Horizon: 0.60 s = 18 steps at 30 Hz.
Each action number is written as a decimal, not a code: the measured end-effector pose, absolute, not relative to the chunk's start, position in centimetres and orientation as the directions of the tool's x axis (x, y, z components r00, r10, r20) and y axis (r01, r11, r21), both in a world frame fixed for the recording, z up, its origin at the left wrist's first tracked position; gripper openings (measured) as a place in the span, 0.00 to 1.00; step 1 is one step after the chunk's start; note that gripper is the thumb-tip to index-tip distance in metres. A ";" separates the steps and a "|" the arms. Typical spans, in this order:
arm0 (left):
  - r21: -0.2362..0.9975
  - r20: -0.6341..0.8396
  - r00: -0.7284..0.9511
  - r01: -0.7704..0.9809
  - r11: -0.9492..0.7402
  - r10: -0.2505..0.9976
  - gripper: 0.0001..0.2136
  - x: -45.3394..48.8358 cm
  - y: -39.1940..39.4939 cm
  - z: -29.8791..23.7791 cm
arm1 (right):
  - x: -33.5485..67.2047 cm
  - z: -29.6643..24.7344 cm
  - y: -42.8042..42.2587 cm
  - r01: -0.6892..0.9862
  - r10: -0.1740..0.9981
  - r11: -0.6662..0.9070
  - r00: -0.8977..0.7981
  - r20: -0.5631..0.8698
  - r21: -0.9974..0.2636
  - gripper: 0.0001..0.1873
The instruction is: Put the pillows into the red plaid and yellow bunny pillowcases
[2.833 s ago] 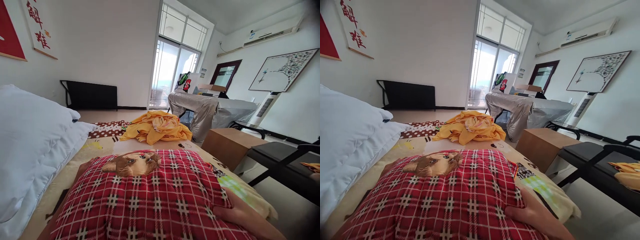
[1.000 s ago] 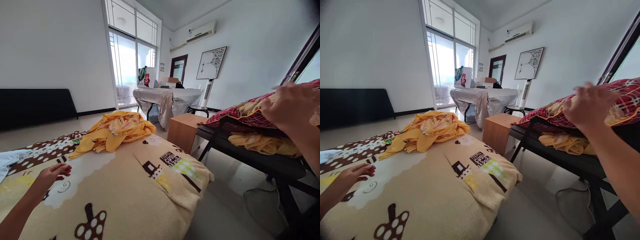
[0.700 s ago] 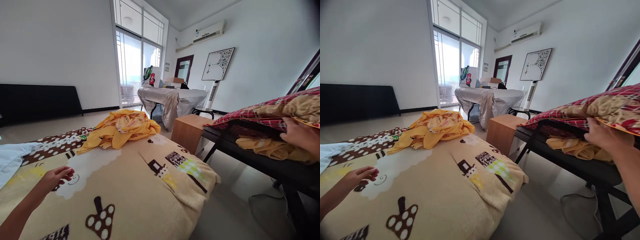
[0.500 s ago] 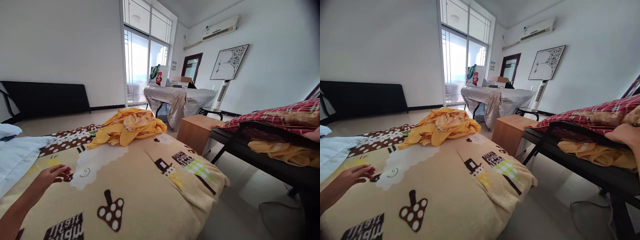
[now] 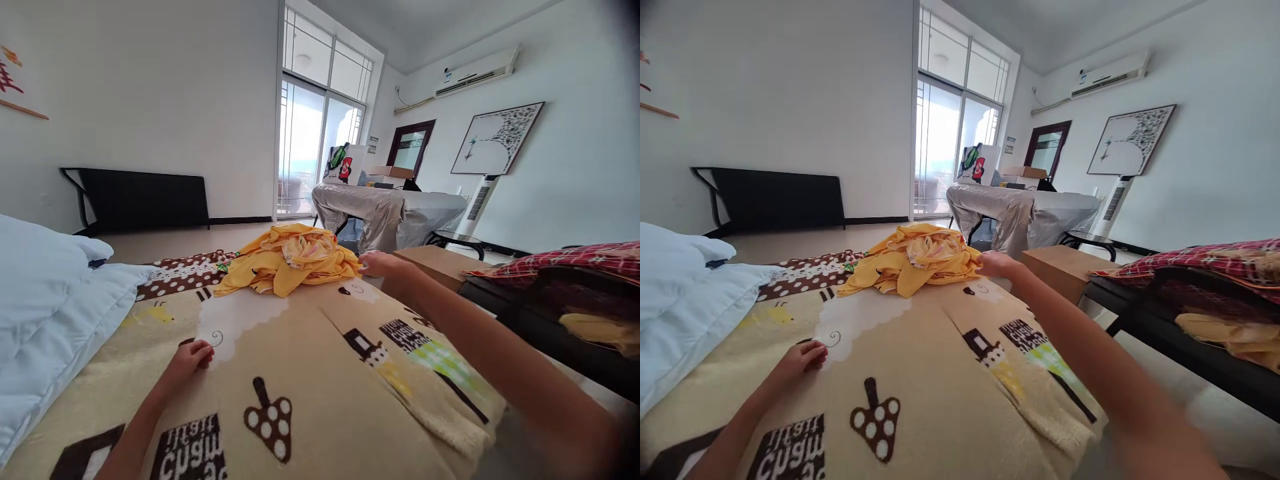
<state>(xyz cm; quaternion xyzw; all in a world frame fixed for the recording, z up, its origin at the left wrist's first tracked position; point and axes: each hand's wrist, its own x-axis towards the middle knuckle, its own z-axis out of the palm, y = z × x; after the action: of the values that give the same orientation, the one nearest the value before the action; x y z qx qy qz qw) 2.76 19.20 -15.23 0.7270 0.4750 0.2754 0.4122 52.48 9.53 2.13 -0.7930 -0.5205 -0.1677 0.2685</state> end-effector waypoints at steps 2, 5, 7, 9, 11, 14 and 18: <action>0.773 0.060 0.404 0.559 -0.299 0.913 0.15 3.4 19.0 -16.4 | 48.0 0.1 13.9 0.949 0.892 -0.184 0.271 0.362 -0.257 0.12; 0.628 0.142 0.399 0.671 -0.394 0.906 0.10 4.2 18.6 -17.6 | 42.8 -2.3 18.6 0.952 0.965 -0.063 0.135 0.226 -0.301 0.14; 0.548 0.166 0.405 0.720 -0.426 0.899 0.10 4.5 18.4 -17.9 | 40.6 -3.4 20.8 0.941 0.970 -0.039 0.116 0.214 -0.335 0.15; 0.487 0.168 0.416 0.754 -0.442 0.894 0.10 4.8 18.3 -18.1 | 39.3 -4.4 22.5 0.924 0.966 -0.038 0.132 0.222 -0.380 0.15; 0.443 0.159 0.424 0.777 -0.448 0.892 0.10 4.9 18.5 -18.1 | 38.6 -5.0 23.8 0.896 0.959 -0.048 0.166 0.232 -0.442 0.15; 0.406 0.139 0.424 0.800 -0.442 0.895 0.10 5.0 18.8 -18.0 | 38.0 -5.3 25.0 0.828 0.936 -0.055 0.237 0.259 -0.559 0.15; 0.385 0.127 0.428 0.810 -0.442 0.895 0.11 4.8 19.0 -17.9 | 36.9 -3.3 25.4 0.693 0.875 0.062 0.309 0.373 -0.719 0.15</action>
<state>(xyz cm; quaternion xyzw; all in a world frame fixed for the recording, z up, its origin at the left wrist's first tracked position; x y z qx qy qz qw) 4.80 18.98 -17.90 0.8344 0.5107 0.1580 0.1342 36.85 25.35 -3.26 -0.6771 -0.5787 0.1030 0.4427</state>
